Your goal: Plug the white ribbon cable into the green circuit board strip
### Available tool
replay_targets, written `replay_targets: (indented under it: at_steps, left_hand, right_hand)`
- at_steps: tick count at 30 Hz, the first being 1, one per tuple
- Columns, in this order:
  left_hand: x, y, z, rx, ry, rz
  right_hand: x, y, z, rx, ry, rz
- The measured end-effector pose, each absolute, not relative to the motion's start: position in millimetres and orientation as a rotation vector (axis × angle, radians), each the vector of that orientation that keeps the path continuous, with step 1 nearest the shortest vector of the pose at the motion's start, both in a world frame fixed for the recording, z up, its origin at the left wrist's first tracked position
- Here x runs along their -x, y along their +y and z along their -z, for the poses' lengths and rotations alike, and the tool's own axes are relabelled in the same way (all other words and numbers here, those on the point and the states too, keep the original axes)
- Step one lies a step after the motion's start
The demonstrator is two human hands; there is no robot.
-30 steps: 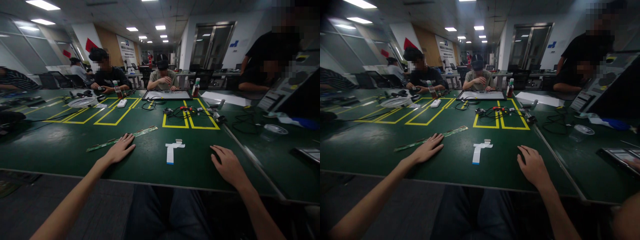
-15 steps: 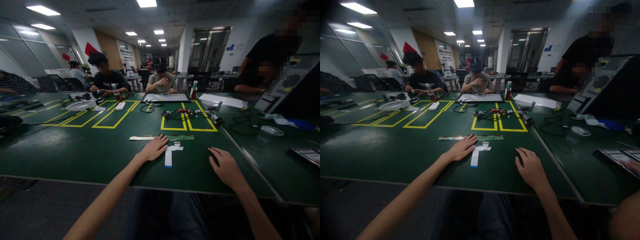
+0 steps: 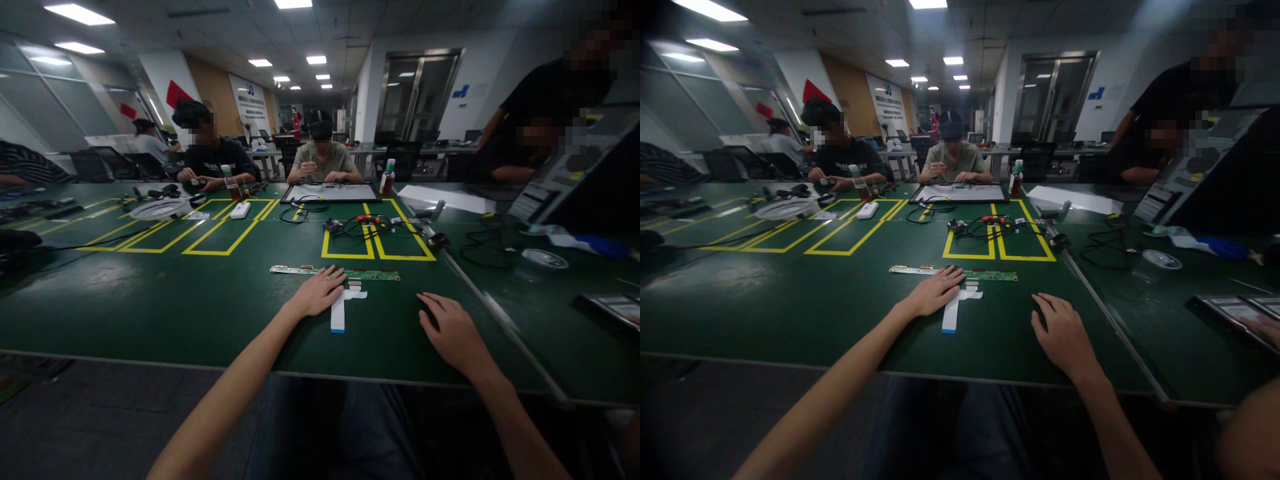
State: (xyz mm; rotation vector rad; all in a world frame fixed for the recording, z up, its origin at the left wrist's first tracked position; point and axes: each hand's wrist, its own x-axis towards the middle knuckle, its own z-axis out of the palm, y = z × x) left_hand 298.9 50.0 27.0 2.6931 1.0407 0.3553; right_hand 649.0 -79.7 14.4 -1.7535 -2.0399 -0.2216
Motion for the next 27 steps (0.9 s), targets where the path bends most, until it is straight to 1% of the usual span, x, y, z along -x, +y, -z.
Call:
replay_targets:
  at_steps: [4,9,12,17,27]
  left_hand:
    - [-297,47,-25,-2.716,1.047,-0.372]
    - [-294,41,-21,-2.715,1.065,-0.39]
    - [-293,37,-19,-2.704,1.065,-0.404]
    - [-294,35,-21,-2.704,1.071,-0.395]
    - [-296,34,-19,-2.713,1.044,-0.454]
  right_hand:
    - [-634,-83,-24,1.643,-2.092,0.183]
    - [-583,-88,-36,1.475,-2.289,-0.016]
    - [-551,-82,-38,1.404,-2.376,-0.073]
    - [-524,-64,-35,1.469,-2.406,-0.103]
    - [-522,-63,-32,1.486,-2.39,-0.116]
